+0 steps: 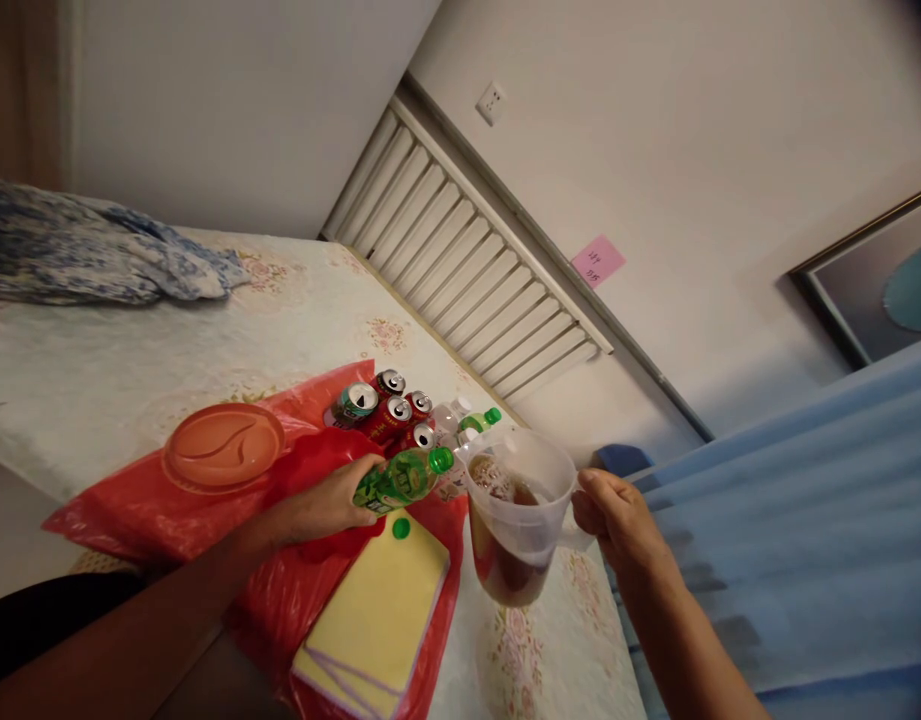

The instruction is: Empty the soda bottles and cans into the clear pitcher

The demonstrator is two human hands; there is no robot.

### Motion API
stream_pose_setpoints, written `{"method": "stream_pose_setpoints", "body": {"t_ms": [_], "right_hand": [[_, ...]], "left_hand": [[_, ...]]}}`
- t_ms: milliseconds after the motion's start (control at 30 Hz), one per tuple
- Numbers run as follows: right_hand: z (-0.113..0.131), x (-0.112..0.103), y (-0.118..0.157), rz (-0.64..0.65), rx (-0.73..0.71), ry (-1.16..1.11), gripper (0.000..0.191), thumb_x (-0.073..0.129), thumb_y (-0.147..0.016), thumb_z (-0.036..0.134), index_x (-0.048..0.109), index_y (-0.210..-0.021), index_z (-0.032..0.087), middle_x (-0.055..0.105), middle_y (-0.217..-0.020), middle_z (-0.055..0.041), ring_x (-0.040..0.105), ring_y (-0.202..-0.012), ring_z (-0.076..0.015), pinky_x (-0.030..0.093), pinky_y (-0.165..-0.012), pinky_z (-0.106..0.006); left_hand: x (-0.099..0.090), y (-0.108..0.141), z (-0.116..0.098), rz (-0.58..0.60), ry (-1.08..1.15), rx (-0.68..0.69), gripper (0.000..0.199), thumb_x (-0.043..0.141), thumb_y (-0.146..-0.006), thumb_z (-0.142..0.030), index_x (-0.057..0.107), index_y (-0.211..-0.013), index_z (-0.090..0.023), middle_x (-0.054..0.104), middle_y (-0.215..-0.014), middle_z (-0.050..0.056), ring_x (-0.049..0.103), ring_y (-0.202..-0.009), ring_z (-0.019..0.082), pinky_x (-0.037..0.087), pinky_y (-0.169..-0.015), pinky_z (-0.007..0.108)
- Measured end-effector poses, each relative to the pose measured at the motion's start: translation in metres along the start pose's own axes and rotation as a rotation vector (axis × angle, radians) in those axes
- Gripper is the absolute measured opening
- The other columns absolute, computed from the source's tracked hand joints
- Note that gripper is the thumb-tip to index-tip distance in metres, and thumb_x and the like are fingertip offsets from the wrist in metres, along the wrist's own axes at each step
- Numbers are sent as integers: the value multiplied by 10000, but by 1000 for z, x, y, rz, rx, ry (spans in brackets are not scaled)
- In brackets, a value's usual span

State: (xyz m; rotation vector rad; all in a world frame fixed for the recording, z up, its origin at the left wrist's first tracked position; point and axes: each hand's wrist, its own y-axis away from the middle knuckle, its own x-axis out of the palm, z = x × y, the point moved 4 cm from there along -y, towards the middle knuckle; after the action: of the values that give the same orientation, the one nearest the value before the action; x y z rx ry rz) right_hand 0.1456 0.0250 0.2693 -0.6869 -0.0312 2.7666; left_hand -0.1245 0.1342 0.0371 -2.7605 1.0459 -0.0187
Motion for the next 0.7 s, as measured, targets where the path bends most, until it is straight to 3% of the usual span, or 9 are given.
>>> {"method": "stream_pose_setpoints", "body": {"t_ms": [167, 700], "right_hand": [[0, -2, -3, 22, 13, 22, 584, 757, -747, 603, 396, -491, 223, 282, -420, 93, 187, -408, -52, 157, -406, -227], [6, 2, -4, 48, 4, 81, 573, 738, -763, 600, 409, -486, 222, 308, -421, 82, 206, -414, -61, 168, -418, -242]], "left_hand": [[0, 2, -1, -3, 8, 14, 567, 591, -699, -164, 459, -1251, -184, 664, -1189, 3, 614, -1126, 232, 483, -932, 288], [-1, 0, 2, -15, -6, -4, 579, 617, -662, -225, 470, -1221, -200, 660, -1182, 58, 628, -1106, 274, 500, -915, 341]]}}
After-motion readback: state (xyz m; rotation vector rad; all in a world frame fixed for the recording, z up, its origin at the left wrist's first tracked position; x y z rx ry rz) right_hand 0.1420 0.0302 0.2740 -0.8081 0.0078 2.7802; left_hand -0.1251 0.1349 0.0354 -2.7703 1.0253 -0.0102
